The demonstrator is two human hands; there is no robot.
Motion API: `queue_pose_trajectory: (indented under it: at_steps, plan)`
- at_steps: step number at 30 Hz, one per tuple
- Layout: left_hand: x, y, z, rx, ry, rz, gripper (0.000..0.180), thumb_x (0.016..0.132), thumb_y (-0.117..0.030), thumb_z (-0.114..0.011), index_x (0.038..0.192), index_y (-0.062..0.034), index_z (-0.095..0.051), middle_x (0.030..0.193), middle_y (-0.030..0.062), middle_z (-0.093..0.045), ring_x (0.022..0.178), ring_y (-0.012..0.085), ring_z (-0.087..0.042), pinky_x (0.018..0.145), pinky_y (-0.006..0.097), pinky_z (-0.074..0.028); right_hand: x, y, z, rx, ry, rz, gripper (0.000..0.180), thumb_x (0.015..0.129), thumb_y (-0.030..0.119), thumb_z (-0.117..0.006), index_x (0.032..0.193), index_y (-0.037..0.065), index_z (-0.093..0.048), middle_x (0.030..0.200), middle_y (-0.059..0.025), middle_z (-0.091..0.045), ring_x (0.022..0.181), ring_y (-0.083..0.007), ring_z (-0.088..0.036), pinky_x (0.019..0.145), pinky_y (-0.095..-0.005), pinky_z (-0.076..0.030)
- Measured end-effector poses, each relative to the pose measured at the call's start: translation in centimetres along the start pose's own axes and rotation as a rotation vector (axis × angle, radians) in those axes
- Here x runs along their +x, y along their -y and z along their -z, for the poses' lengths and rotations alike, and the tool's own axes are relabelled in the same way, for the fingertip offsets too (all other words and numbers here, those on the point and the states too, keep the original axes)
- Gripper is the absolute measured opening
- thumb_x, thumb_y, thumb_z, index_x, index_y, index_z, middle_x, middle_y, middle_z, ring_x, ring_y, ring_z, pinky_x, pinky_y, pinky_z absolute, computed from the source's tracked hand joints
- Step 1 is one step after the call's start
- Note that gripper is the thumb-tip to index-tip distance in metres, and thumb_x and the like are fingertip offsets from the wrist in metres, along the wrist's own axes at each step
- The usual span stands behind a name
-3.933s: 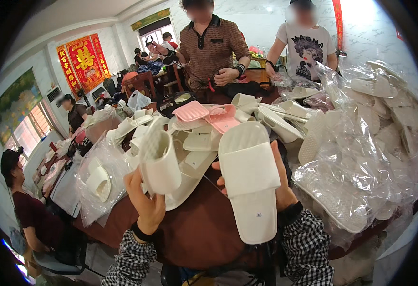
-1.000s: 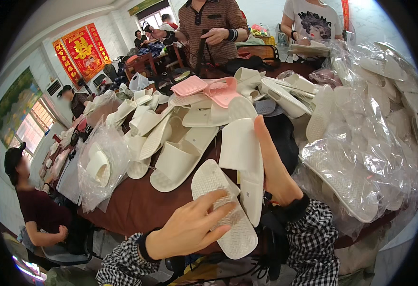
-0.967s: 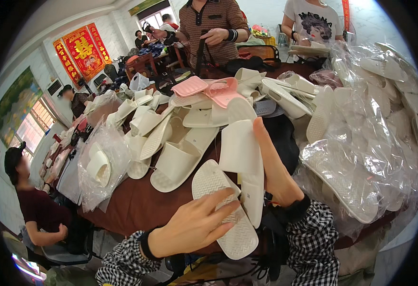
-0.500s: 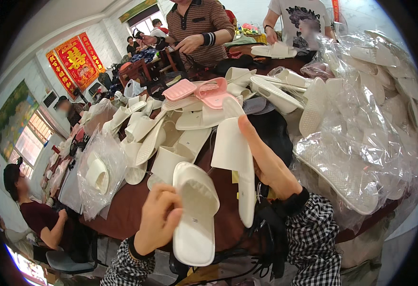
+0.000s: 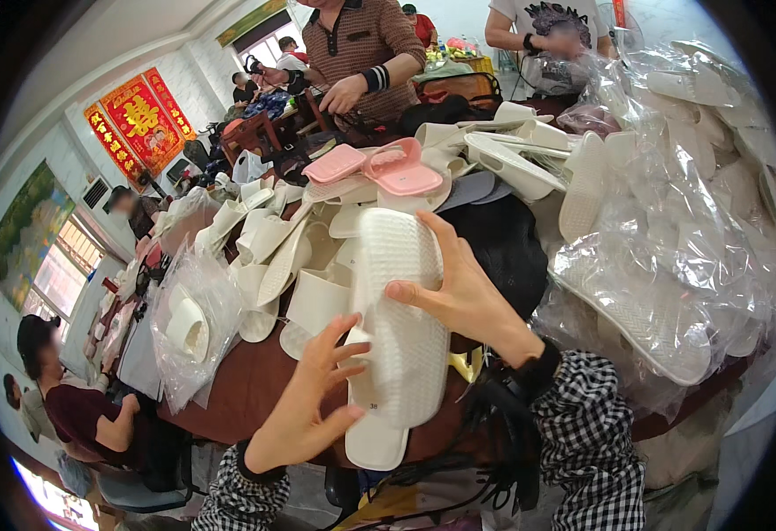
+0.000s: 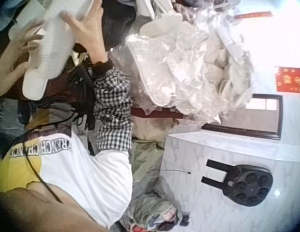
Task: Packaging white slippers into large plastic bags for distribution.
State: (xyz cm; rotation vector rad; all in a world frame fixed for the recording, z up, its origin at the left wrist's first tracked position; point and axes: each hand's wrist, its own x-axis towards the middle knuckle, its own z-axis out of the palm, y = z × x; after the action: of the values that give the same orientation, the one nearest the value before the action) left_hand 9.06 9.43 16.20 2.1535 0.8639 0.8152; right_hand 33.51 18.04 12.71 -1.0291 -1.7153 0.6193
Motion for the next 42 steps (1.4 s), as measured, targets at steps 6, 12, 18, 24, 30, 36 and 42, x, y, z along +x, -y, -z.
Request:
queue_pose_trajectory:
  at_steps: [6, 12, 18, 24, 30, 36, 42]
  plan:
    - [0.5, 2.0, 0.2, 0.225, -0.006, 0.045, 0.081, 0.092, -0.02, -0.063, 0.154, 0.003, -0.015, 0.156, 0.0267, -0.018, 0.146, 0.0401, -0.019, 0.119, 0.044, -0.017, 0.0, 2.9, 1.5, 0.499, 0.397, -0.449, 0.082, 0.088, 0.03, -0.076, 0.148, 0.001, -0.03, 0.122, -0.0141, -0.054, 0.102, -0.0179, -0.062, 0.078, -0.0293, -0.056]
    - [-0.7, 4.8, 2.0, -0.144, 0.007, 0.194, 0.081, 0.093, -0.031, -0.065, 0.151, 0.0036, -0.022, 0.15, 0.0223, -0.034, 0.139, 0.0327, -0.035, 0.112, 0.04, -0.031, -1.5, 3.3, -0.7, 0.941, 0.626, -0.05, 0.071, 0.099, 0.023, -0.061, 0.155, 0.004, -0.022, 0.153, -0.0129, -0.03, 0.128, -0.0208, -0.05, 0.105, -0.0316, -0.043]
    - [-1.1, 7.4, 3.0, -0.625, -0.368, 0.533, 0.041, 0.095, -0.01, -0.055, 0.135, 0.0012, -0.048, 0.12, 0.0115, -0.063, 0.099, 0.0182, -0.064, 0.086, 0.032, -0.053, -1.1, 2.0, -0.2, 0.172, 0.553, 0.236, 0.048, 0.099, 0.023, -0.058, 0.141, 0.003, -0.048, 0.129, -0.0132, -0.056, 0.108, -0.0254, -0.06, 0.093, -0.0354, -0.05]
    - [-3.5, 8.3, 5.3, -0.692, -0.466, 0.556, 0.053, 0.092, -0.001, -0.052, 0.143, 0.0012, -0.037, 0.127, 0.0159, -0.058, 0.109, 0.0221, -0.063, 0.096, 0.035, -0.051, -2.0, 2.3, -0.7, -0.091, 0.632, 0.025, 0.068, 0.089, 0.035, -0.07, 0.141, 0.001, -0.043, 0.135, -0.02, -0.047, 0.101, -0.0309, -0.063, 0.087, -0.037, -0.052]
    - [-4.2, 8.5, 4.5, -0.734, -0.421, 0.487, 0.081, 0.082, 0.013, -0.047, 0.155, -0.0086, -0.022, 0.137, 0.0165, -0.051, 0.121, 0.0217, -0.057, 0.099, 0.032, -0.048, -2.1, 0.2, -0.8, -0.232, 0.691, 0.114, 0.081, 0.083, 0.032, -0.074, 0.148, 0.005, -0.034, 0.133, -0.0195, -0.045, 0.094, -0.0294, -0.062, 0.084, -0.0369, -0.052]
    - [-2.3, 7.7, 5.1, -0.795, -0.404, 0.443, 0.084, 0.081, 0.012, -0.043, 0.157, -0.013, -0.018, 0.145, 0.0154, -0.044, 0.13, 0.0223, -0.047, 0.106, 0.031, -0.038, -1.1, 2.9, -0.8, -0.174, 0.526, 0.013, 0.078, 0.076, 0.016, -0.076, 0.145, 0.005, -0.04, 0.126, -0.0155, -0.047, 0.096, -0.0241, -0.059, 0.075, -0.0319, -0.054]
    - [0.1, 7.8, 6.5, -0.383, -0.199, 0.235, 0.083, 0.082, 0.008, -0.046, 0.157, -0.0097, -0.018, 0.154, 0.0126, -0.032, 0.137, 0.0215, -0.038, 0.112, 0.03, -0.032, -1.3, 4.9, 1.0, -0.214, 0.37, -0.037, 0.079, 0.07, 0.01, -0.078, 0.142, 0.007, -0.047, 0.127, -0.014, -0.049, 0.084, -0.0222, -0.057, 0.074, -0.03, -0.051]
